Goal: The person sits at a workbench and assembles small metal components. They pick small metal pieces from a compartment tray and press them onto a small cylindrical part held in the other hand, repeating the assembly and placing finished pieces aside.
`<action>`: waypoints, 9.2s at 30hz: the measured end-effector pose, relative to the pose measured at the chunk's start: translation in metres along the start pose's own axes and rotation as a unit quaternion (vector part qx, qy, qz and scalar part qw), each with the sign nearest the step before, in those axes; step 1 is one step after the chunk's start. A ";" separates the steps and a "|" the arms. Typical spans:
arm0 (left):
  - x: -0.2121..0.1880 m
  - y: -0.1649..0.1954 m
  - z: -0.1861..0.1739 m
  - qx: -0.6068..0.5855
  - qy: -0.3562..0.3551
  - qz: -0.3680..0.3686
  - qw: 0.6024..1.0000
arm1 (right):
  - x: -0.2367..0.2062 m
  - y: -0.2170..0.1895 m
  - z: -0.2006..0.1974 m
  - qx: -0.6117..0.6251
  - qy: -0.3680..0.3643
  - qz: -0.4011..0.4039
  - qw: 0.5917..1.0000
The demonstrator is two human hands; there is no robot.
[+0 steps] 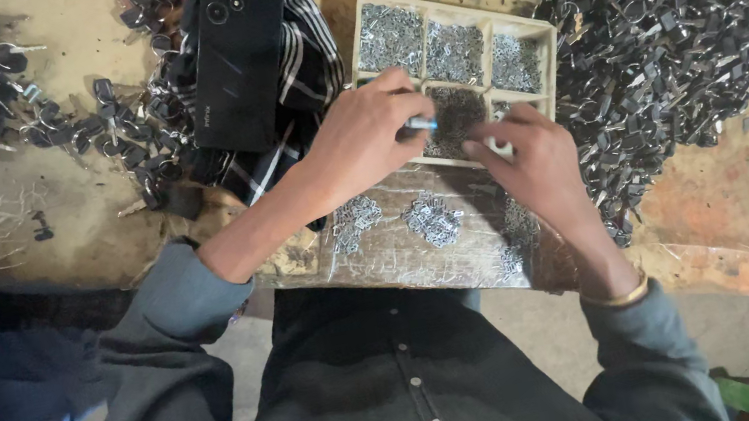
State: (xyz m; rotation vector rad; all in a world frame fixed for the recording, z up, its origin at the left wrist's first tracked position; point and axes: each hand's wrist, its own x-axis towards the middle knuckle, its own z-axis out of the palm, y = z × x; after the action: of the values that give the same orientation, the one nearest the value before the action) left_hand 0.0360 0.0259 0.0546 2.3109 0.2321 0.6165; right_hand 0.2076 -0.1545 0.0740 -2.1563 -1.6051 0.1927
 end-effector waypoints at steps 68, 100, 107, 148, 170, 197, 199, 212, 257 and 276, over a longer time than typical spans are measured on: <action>0.021 -0.039 0.060 -0.316 0.076 -0.149 0.934 | 0.044 0.048 0.036 0.442 0.008 0.035 0.896; 0.020 -0.032 0.061 -0.334 0.064 -0.167 0.925 | 0.042 0.061 0.025 0.153 0.103 -0.011 0.983; 0.020 -0.035 0.063 -0.336 0.054 -0.148 0.928 | 0.040 0.060 0.037 0.435 0.026 0.013 0.900; 0.021 -0.041 0.064 -0.255 0.066 -0.134 0.955 | 0.043 0.050 0.022 0.286 0.019 0.009 0.958; 0.017 -0.040 0.065 -0.275 0.097 -0.121 0.949 | 0.045 0.039 0.026 0.236 0.039 -0.032 0.971; 0.016 -0.044 0.067 -0.269 0.117 -0.101 0.951 | 0.047 0.049 0.030 0.129 0.016 0.004 0.992; 0.016 -0.042 0.066 -0.283 0.124 -0.107 0.945 | 0.050 0.050 0.036 0.005 0.013 -0.075 0.997; 0.017 -0.046 0.069 -0.255 0.091 -0.094 0.958 | 0.048 0.050 0.023 0.169 0.035 -0.042 0.984; -0.029 -0.001 0.038 -0.278 0.117 -0.076 0.950 | -0.087 -0.003 0.034 -0.035 0.015 -0.020 0.999; -0.201 0.050 0.033 -0.285 0.212 -0.294 0.887 | -0.106 -0.080 0.072 0.059 -0.038 -0.015 0.997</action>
State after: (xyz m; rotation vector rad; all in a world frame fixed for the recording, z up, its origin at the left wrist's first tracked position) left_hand -0.1226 -0.0978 -0.0044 1.4119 0.8067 0.7371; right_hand 0.0774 -0.2169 0.0277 -2.0572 -1.6237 0.3557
